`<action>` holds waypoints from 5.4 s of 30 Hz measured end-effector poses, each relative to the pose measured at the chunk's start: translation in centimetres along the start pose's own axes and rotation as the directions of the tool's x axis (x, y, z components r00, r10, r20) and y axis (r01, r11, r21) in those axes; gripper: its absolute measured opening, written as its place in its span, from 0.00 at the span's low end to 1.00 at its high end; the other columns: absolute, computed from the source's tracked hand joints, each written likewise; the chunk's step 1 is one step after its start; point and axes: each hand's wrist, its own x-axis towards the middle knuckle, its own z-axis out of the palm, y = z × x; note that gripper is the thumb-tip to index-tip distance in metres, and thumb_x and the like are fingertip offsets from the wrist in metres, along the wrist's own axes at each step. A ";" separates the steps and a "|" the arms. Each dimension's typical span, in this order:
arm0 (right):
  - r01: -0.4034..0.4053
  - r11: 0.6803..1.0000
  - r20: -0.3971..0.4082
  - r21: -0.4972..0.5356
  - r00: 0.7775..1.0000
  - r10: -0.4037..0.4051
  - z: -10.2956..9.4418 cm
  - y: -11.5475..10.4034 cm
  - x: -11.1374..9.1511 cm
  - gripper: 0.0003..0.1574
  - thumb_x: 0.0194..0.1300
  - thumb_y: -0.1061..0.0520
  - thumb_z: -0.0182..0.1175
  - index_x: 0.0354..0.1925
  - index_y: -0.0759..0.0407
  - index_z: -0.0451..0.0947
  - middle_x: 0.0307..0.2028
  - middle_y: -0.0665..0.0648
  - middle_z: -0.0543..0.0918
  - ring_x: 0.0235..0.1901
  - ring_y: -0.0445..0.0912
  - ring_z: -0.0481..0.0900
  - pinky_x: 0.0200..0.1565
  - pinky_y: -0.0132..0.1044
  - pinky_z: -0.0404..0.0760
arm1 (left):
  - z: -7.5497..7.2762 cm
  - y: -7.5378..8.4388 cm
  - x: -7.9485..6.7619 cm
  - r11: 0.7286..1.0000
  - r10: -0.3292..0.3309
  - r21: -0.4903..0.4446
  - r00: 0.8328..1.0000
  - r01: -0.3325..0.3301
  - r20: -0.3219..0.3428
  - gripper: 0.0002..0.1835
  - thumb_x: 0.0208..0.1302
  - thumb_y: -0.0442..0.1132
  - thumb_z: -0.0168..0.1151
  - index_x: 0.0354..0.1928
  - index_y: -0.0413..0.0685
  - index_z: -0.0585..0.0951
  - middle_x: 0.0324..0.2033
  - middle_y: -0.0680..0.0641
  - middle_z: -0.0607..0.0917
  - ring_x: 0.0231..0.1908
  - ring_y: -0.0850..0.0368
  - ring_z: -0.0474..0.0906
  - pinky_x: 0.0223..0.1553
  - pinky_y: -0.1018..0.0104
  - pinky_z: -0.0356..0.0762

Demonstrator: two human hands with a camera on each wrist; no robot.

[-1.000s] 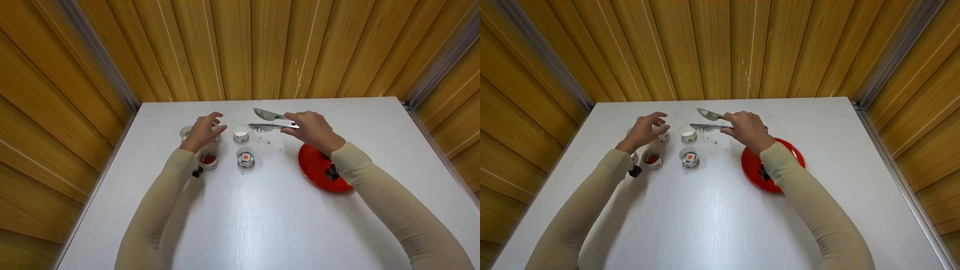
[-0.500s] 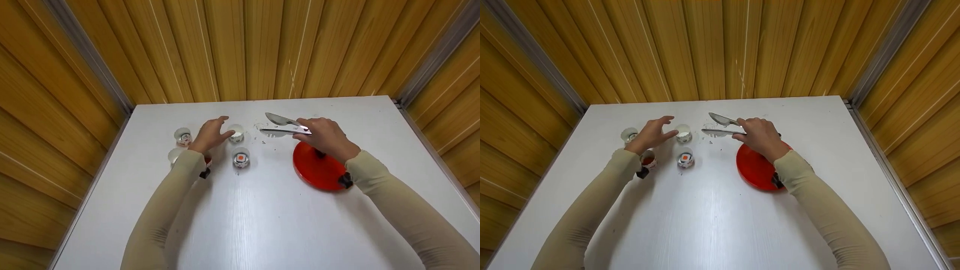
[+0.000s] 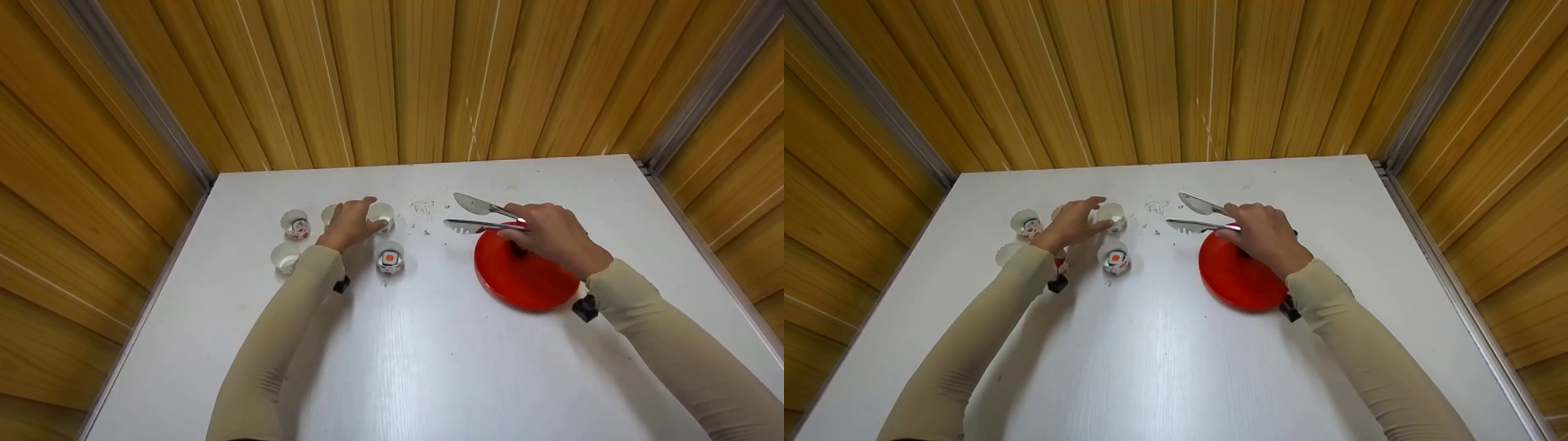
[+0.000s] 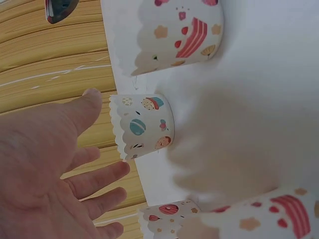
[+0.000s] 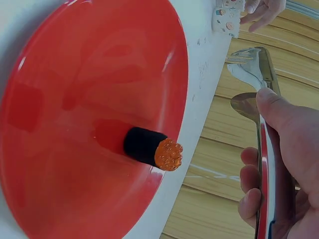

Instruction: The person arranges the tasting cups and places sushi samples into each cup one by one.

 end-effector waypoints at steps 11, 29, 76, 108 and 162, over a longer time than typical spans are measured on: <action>0.004 0.999 -0.007 -0.044 1.000 -0.004 -0.5 1.7 -2.3 0.25 0.65 0.48 0.72 0.57 0.55 0.80 0.36 0.54 0.87 0.34 0.52 0.80 0.36 0.50 0.81 | 0.7 0.0 0.6 0.999 -0.041 0.022 0.999 0.041 -0.002 0.35 0.70 0.53 0.67 0.72 0.43 0.72 0.65 0.40 0.79 0.68 0.42 0.71 0.75 0.46 0.53; -0.084 0.995 0.018 -0.047 0.996 0.085 -1.0 3.2 -4.2 0.29 0.63 0.49 0.75 0.59 0.58 0.80 0.38 0.57 0.88 0.30 0.50 0.78 0.27 0.39 0.80 | 0.7 -0.8 0.6 1.000 -0.030 -0.004 0.997 0.030 -0.065 0.28 0.69 0.49 0.69 0.64 0.39 0.79 0.52 0.39 0.87 0.53 0.42 0.80 0.60 0.50 0.73; -0.079 0.993 0.007 -0.083 0.997 0.080 -2.1 6.0 -8.1 0.16 0.64 0.53 0.73 0.49 0.55 0.86 0.32 0.55 0.88 0.26 0.48 0.75 0.26 0.40 0.70 | 1.1 -0.8 0.7 0.999 -0.035 0.013 0.997 0.036 -0.067 0.28 0.69 0.49 0.69 0.63 0.38 0.80 0.52 0.39 0.87 0.53 0.42 0.79 0.61 0.50 0.69; -0.065 0.992 -0.003 -0.110 0.998 0.065 -2.0 6.1 -7.8 0.17 0.64 0.54 0.73 0.51 0.55 0.87 0.33 0.58 0.89 0.25 0.49 0.75 0.25 0.39 0.68 | 1.4 -1.0 0.8 0.999 -0.026 0.022 0.997 0.028 -0.078 0.27 0.69 0.49 0.69 0.61 0.38 0.81 0.52 0.40 0.87 0.52 0.43 0.82 0.59 0.51 0.74; -0.006 0.999 -0.019 -0.041 1.000 0.005 -3.7 -0.3 1.0 0.19 0.65 0.55 0.72 0.55 0.51 0.87 0.36 0.55 0.90 0.31 0.51 0.81 0.33 0.44 0.80 | 2.4 -0.4 1.0 1.000 -0.024 0.004 0.998 0.024 -0.056 0.29 0.67 0.49 0.71 0.63 0.38 0.80 0.53 0.40 0.87 0.54 0.42 0.80 0.62 0.51 0.69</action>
